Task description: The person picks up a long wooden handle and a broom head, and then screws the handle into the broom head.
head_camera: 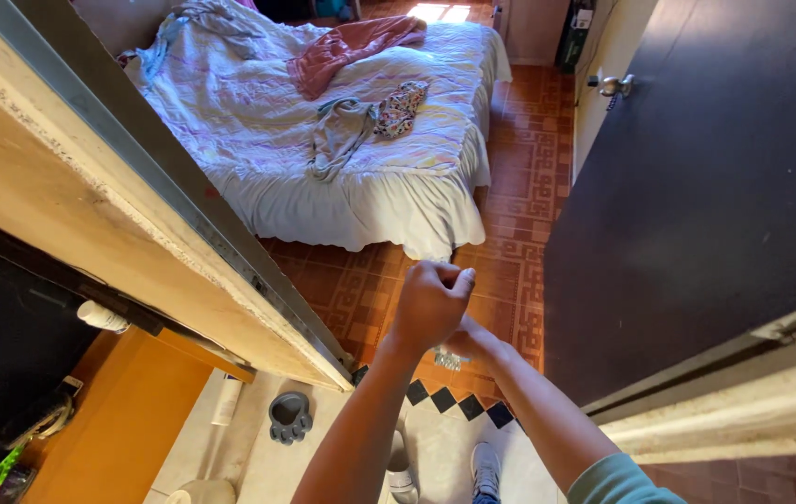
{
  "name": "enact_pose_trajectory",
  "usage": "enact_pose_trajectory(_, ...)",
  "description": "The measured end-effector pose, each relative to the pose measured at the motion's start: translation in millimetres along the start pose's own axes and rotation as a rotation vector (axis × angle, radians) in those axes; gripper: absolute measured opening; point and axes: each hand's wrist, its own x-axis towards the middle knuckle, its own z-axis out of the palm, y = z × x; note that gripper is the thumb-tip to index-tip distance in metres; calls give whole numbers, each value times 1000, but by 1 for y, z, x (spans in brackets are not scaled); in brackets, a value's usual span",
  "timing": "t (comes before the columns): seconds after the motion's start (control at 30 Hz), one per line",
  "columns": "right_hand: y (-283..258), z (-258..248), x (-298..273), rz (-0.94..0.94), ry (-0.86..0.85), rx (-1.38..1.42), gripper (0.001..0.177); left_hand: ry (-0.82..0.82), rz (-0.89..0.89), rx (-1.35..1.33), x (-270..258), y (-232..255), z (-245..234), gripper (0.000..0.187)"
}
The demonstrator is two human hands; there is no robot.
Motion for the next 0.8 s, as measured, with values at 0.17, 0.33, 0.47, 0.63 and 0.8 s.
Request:
enact_pose_trajectory(0.17,-9,19,-9,10,27,-31,29,-67,-13,21,-15,27,-15,38)
enact_pose_trajectory(0.33,4,17,-13,66,109,-113,30,-97,212,-146,-37,37,-25,34)
enact_pose_trajectory(0.47,16,11,-22,121,159,-176,31,-116,187,-132,-50,23,-19,35)
enact_pose_trajectory(0.63,18,22,-34,129,124,-184,32,-134,86,-48,-66,1,-7,38)
enact_pose_trajectory(0.8,3,43,-33,87,43,-139,33,-115,43,-38,-62,2,-20,38)
